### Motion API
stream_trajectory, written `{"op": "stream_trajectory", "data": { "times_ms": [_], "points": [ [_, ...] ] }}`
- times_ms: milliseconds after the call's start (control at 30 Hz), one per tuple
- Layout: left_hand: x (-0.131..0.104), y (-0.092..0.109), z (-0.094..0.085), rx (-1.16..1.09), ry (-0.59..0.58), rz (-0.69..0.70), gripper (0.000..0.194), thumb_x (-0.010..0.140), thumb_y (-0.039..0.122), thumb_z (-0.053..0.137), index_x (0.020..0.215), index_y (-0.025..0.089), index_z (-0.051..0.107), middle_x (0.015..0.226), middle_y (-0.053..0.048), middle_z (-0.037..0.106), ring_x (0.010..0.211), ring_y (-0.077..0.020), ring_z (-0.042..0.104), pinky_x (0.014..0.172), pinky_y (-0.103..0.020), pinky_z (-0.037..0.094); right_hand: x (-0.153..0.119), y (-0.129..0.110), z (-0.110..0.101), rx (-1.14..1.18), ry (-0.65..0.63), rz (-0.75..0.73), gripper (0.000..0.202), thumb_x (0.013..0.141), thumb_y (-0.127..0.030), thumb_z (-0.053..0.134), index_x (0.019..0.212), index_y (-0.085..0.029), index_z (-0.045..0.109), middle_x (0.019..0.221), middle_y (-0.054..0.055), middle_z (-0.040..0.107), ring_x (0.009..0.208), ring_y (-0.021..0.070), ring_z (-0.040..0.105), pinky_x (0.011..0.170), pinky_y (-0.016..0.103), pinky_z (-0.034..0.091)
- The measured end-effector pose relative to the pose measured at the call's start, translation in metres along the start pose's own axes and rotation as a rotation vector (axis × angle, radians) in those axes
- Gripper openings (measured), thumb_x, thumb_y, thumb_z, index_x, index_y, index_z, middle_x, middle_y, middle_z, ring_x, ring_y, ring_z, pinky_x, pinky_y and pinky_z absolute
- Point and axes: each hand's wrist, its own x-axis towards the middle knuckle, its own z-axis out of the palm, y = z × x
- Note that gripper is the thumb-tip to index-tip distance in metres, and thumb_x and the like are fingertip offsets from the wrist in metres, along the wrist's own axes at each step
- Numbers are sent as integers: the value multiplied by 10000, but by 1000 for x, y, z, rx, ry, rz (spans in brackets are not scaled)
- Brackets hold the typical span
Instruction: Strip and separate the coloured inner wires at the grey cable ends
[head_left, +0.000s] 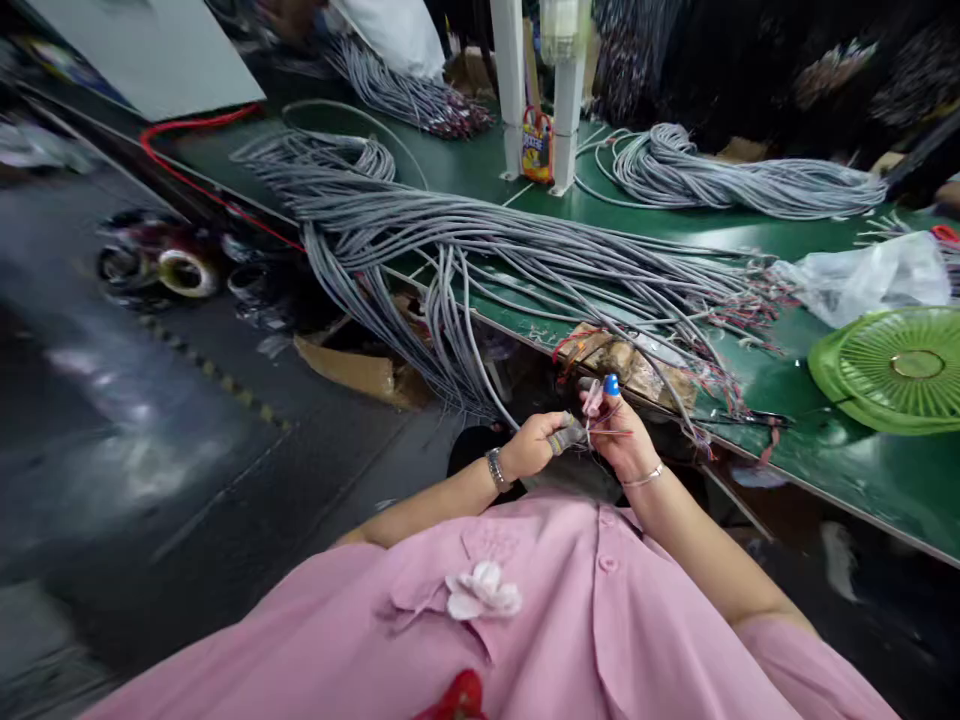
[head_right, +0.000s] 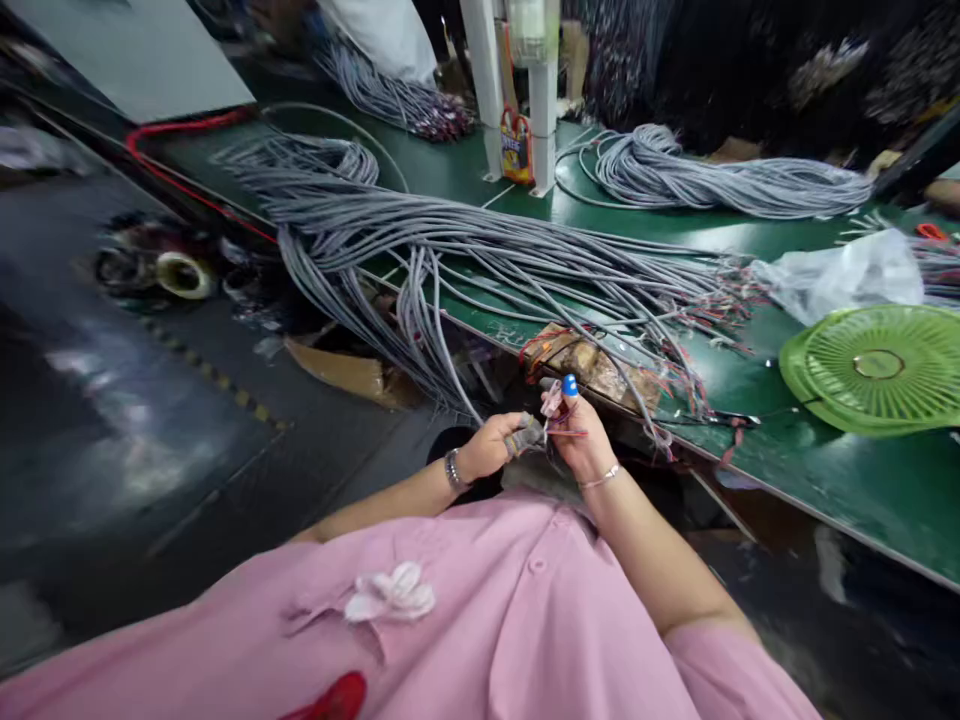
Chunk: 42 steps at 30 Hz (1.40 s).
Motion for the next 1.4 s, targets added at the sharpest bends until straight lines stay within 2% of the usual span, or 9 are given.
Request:
{"op": "stream_trajectory", "data": {
  "times_ms": [133,233,367,500,633,833,967,1167,1400],
  "points": [
    [-5,2,-4,-19,-17,35,471,875,557,595,815,92,638,616,28,462,548,-62,373,521,-186,316,2,7,-13,8,-63,19,395,748,-563,754,718,-191,624,654,13,689,467,89,505,443,202,444],
    [-14,8,-9,-14,-89,59,460,892,534,584,840,86,672,611,11,493,539,-64,391,510,-183,325,0,8,-21,1,-97,52,464,759,-659,685,775,-200,618,742,31,711,489,95,525,396,191,392],
    [-31,16,-15,-10,-135,88,476,907,532,562,842,76,681,673,-41,584,573,-78,464,527,-182,377,-5,6,-29,-41,-117,92,482,756,-654,691,842,-185,623,763,33,699,492,81,513,348,157,302],
    [-47,21,-18,71,-209,178,446,930,491,544,844,73,675,727,-74,632,644,-103,538,610,-203,440,-9,2,-33,-56,-151,98,458,747,-623,720,772,-192,565,736,15,677,465,65,460,331,148,231],
    [-53,19,-19,103,-115,217,394,921,458,574,855,83,675,716,-63,630,641,-102,539,622,-206,450,-11,-6,-27,-98,-203,91,469,748,-644,704,766,-198,559,754,18,682,462,60,429,334,147,199],
    [-43,9,-14,-10,38,104,410,883,498,618,858,91,662,678,-27,587,576,-75,485,561,-186,420,-7,-14,-15,-246,-267,-6,401,785,-561,712,828,-165,668,783,43,692,465,51,391,333,168,192],
    [-29,8,-11,-71,94,28,427,863,524,631,879,98,648,631,10,532,517,-53,426,491,-167,362,-6,-9,-17,-275,-221,-91,408,766,-557,733,800,-154,680,711,27,666,449,46,379,337,174,211],
    [-11,9,-5,-79,92,19,431,847,541,639,877,111,635,626,24,516,519,-55,425,489,-173,355,-4,-1,-18,-195,-166,-40,374,718,-506,793,834,-168,684,708,16,680,444,57,407,334,187,218],
    [-2,8,0,-13,41,58,441,856,545,624,803,107,629,630,21,512,550,-62,422,535,-189,372,-5,1,-11,-155,-69,-68,382,702,-509,810,792,-161,681,669,25,696,487,89,515,407,201,369]
  ]
}}
